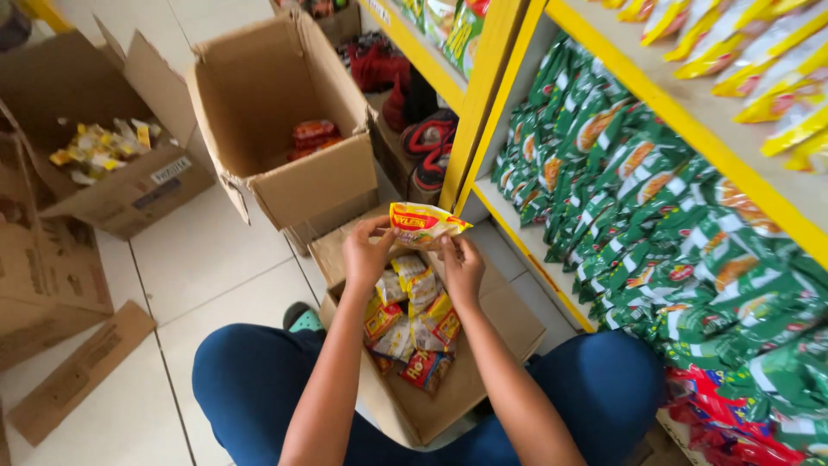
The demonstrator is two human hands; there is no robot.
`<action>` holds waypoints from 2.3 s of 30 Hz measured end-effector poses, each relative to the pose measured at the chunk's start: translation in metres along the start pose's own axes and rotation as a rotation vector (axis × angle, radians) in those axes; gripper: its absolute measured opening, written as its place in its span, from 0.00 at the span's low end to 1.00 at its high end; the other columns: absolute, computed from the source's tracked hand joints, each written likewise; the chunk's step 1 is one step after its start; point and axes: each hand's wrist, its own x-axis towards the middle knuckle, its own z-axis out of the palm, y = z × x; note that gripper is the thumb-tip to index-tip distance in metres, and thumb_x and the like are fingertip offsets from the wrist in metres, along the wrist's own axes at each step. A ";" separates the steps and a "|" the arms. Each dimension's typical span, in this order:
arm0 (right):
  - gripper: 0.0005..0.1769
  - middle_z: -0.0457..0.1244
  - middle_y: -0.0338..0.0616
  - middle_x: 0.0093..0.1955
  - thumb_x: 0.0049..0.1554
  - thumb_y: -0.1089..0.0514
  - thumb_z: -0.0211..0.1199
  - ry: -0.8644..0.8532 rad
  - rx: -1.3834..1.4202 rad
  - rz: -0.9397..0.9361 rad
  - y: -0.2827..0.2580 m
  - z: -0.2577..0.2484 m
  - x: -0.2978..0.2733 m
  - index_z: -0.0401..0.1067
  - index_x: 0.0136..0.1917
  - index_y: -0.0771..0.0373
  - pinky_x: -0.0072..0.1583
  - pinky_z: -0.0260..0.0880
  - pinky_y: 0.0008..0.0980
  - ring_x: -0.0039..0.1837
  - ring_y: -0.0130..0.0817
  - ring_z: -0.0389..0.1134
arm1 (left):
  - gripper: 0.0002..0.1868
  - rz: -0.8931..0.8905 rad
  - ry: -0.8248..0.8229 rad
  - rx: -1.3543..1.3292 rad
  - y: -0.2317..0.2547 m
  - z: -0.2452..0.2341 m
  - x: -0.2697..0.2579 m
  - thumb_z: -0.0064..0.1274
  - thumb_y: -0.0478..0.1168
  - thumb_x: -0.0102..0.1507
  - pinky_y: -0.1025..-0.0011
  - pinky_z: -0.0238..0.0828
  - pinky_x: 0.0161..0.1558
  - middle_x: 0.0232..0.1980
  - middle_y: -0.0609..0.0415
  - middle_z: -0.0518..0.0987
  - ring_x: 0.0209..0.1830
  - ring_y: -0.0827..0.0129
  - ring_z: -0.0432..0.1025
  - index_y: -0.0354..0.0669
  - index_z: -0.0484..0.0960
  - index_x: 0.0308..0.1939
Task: Taking instant ramen packets from a cardboard box on the floor and organizing them neatly on a grocery store shelf.
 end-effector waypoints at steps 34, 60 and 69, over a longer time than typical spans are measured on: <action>0.19 0.71 0.44 0.40 0.58 0.46 0.73 0.258 -0.596 -0.452 -0.425 -0.346 0.238 0.79 0.49 0.65 0.42 0.69 0.33 0.38 0.29 0.70 | 0.13 0.537 -0.224 -0.252 0.511 0.160 0.106 0.68 0.44 0.55 0.68 0.74 0.29 0.24 0.53 0.84 0.22 0.70 0.79 0.38 0.83 0.28; 0.16 0.72 0.49 0.46 0.53 0.60 0.69 0.084 -0.840 -0.347 -0.411 -0.341 0.278 0.81 0.56 0.60 0.52 0.73 0.37 0.46 0.35 0.74 | 0.11 0.612 -0.156 0.043 0.497 0.198 0.109 0.64 0.44 0.56 0.53 0.74 0.38 0.34 0.46 0.83 0.38 0.48 0.79 0.43 0.79 0.32; 0.14 0.72 0.45 0.44 0.56 0.65 0.67 0.076 -0.777 -0.366 -0.396 -0.344 0.286 0.80 0.56 0.62 0.49 0.74 0.32 0.43 0.30 0.74 | 0.12 0.593 -0.134 0.031 0.490 0.216 0.107 0.63 0.43 0.58 0.50 0.74 0.40 0.37 0.44 0.83 0.41 0.45 0.78 0.42 0.78 0.36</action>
